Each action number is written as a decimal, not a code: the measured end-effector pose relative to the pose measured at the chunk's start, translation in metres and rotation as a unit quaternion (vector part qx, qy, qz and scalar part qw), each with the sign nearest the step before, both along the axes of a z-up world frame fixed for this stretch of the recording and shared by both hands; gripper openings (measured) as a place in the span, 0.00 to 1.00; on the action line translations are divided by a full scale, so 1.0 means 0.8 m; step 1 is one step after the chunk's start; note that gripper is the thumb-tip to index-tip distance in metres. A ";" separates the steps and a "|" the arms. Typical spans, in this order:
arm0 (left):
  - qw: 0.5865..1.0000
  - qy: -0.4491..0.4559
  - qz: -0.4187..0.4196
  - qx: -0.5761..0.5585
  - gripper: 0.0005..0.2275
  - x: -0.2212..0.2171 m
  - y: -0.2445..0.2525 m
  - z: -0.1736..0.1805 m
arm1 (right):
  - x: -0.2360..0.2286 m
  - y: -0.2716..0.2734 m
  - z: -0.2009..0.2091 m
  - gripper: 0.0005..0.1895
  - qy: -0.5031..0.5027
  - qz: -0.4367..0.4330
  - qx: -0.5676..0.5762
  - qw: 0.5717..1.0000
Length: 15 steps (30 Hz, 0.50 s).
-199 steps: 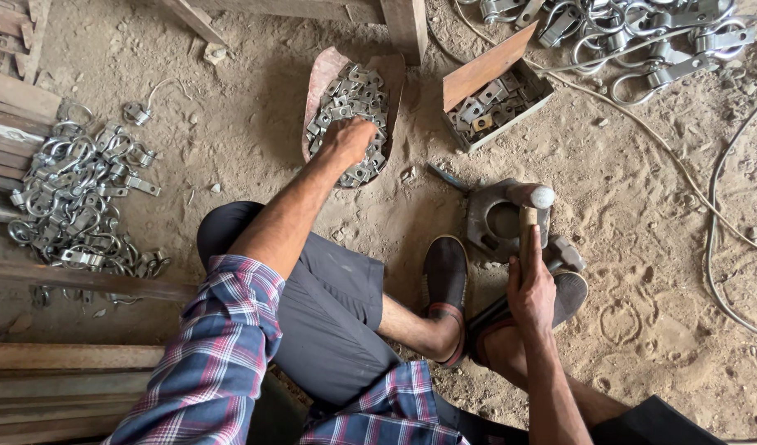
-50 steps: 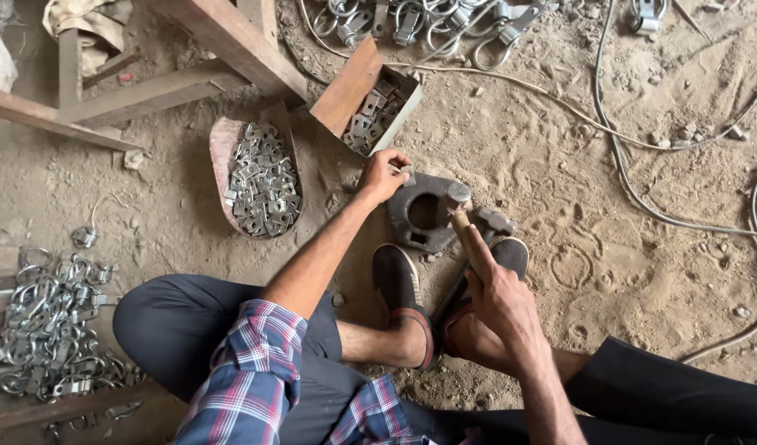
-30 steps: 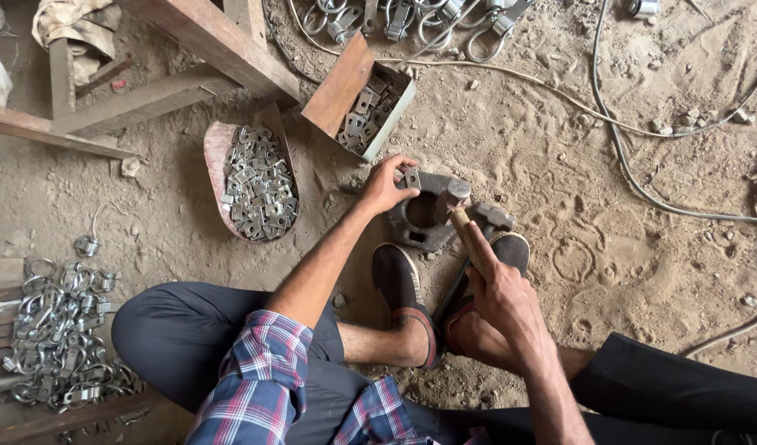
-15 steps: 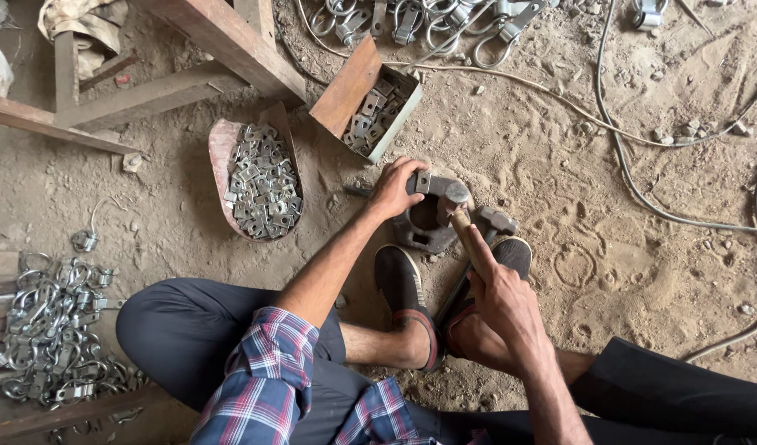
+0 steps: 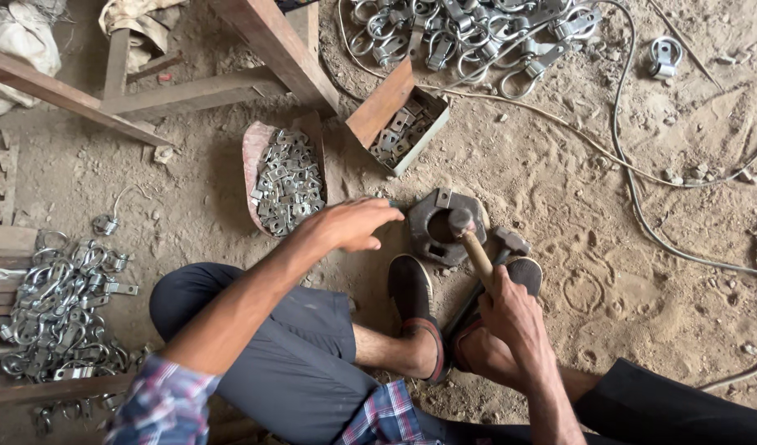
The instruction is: The person sits on the ground and repeatedly hammers small metal parts on an anvil. They pick up parts from a container, place them on the anvil, strike them with a hammer, and then place the finished parts into a box.
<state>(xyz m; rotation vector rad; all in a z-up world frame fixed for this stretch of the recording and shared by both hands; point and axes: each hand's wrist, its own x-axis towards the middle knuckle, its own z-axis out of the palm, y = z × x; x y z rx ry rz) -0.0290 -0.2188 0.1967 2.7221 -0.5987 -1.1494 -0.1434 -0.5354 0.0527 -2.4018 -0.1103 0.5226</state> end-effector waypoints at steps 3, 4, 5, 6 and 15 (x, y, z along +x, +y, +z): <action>0.992 -0.032 0.024 -0.119 0.30 -0.029 0.029 0.029 | 0.004 0.002 0.011 0.20 -0.010 -0.015 -0.004 1.000; 0.988 -0.051 0.024 -0.141 0.30 -0.037 0.038 0.026 | 0.006 0.001 0.016 0.21 -0.018 -0.017 -0.013 1.000; 0.984 -0.070 0.025 -0.162 0.30 -0.042 0.047 0.019 | 0.006 0.003 0.022 0.20 -0.021 -0.021 -0.019 0.999; 0.992 -0.053 0.041 -0.104 0.30 -0.045 0.052 0.008 | 0.004 0.002 0.028 0.20 -0.023 -0.025 -0.028 0.999; 0.989 -0.024 0.142 -0.012 0.31 -0.046 0.049 -0.015 | 0.007 0.004 0.047 0.24 -0.023 -0.014 -0.061 0.998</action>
